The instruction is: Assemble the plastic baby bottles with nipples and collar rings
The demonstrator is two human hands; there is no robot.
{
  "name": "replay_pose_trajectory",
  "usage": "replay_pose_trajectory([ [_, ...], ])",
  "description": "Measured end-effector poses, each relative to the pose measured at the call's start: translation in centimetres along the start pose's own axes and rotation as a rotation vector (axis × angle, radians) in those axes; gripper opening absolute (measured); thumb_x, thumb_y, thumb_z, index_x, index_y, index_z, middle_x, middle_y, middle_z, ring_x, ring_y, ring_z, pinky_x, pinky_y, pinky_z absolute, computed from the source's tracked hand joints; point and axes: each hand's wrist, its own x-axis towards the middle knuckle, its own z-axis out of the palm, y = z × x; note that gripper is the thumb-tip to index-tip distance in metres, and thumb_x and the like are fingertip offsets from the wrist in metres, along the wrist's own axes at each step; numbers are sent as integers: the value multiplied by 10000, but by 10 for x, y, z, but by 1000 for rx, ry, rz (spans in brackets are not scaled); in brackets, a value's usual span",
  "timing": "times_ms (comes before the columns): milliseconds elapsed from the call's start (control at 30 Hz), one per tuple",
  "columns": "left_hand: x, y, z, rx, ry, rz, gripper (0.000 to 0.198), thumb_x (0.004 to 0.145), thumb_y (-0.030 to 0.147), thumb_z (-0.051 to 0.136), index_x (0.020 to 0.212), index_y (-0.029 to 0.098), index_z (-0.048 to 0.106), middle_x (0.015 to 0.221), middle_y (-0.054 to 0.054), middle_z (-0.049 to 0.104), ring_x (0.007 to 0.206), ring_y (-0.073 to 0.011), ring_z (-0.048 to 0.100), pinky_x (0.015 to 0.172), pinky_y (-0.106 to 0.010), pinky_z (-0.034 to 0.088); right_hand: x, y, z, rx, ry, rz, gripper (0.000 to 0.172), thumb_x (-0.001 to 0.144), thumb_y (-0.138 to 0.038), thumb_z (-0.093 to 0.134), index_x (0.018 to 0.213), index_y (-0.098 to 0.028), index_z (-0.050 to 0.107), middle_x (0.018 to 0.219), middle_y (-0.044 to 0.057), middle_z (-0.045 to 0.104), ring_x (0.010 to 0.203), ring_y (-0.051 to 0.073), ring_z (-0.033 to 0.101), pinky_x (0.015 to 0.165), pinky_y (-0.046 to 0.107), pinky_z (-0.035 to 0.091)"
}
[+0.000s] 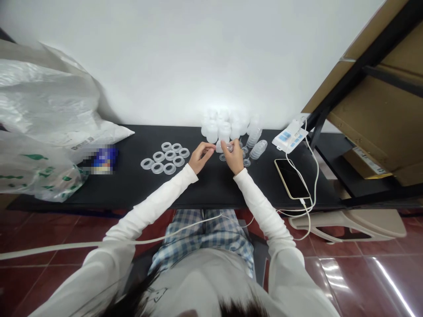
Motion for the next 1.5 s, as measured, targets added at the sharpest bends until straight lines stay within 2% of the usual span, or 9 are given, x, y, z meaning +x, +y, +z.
replay_pose_trajectory([
  [200, 1, -6, -4, -91, 122, -87, 428, 866, 624, 591, 818, 200, 632, 833, -17, 622, 807, -150, 576, 789, -298, 477, -3, -16, 29, 76, 8, -48, 538, 857, -756, 441, 700, -256, 319, 608, -56, 401, 590, 129, 430, 616, 303, 396],
  [400, 6, -2, -4, -338, 212, -258, 362, 887, 380, 635, 639, 195, 448, 663, 26, 450, 689, -120, 473, 733, -266, 459, -9, -18, 38, -93, 26, -159, 461, 924, -700, 396, 795, -259, 420, 653, -27, 440, 588, 164, 452, 600, 316, 399],
  [633, 16, -3, -16, -580, 259, -618, 402, 885, 338, 646, 619, 194, 382, 593, 54, 366, 525, -74, 365, 573, -217, 383, -6, -5, 25, -548, -421, -758, 405, 942, -594, 500, 1016, -218, 632, 823, 89, 622, 802, 242, 585, 744, 373, 465],
  [733, 12, -3, -19, -583, 172, -647, 381, 886, 435, 639, 649, 189, 471, 606, 36, 476, 579, -88, 486, 622, -221, 432, -6, -3, 16, -437, -265, -616, 459, 940, -617, 483, 1084, -203, 621, 852, 92, 635, 802, 246, 601, 755, 386, 481],
  [867, 6, 2, -14, -401, 83, -437, 347, 851, 516, 659, 763, 184, 615, 833, -28, 652, 811, -126, 613, 789, -248, 476, -2, -7, 12, -156, -5, -261, 514, 913, -697, 449, 1037, -212, 564, 758, 25, 580, 674, 198, 563, 665, 354, 476],
  [1000, 4, 3, -8, -266, 143, -249, 345, 748, 492, 776, 863, 201, 632, 936, -29, 654, 843, -131, 604, 826, -261, 476, 3, -13, 16, 30, 7, -114, 508, 893, -737, 433, 850, -236, 497, 618, -39, 435, 582, 152, 476, 583, 310, 429],
  [1167, 3, 7, -9, -276, 130, -235, 304, 784, 493, 732, 828, 204, 650, 902, -30, 666, 909, -167, 618, 892, -292, 470, 3, -10, 26, 146, -49, -60, 529, 855, -767, 468, 746, -255, 394, 595, -66, 350, 532, 118, 401, 530, 286, 398],
  [1333, 2, 12, -9, -347, 142, -326, 290, 782, 401, 741, 693, 192, 560, 696, 19, 565, 704, -120, 527, 770, -267, 448, -9, -10, 32, 107, 8, -49, 537, 871, -759, 434, 697, -261, 332, 576, -68, 313, 507, 112, 361, 505, 283, 358],
  [1500, 4, 10, -5, -469, 172, -396, 226, 813, 244, 638, 656, 195, 482, 642, 30, 484, 639, -106, 463, 692, -254, 432, -10, -8, 24, -141, -37, -235, 485, 887, -710, 468, 740, -248, 442, 600, -45, 446, 531, 125, 429, 552, 281, 396],
])
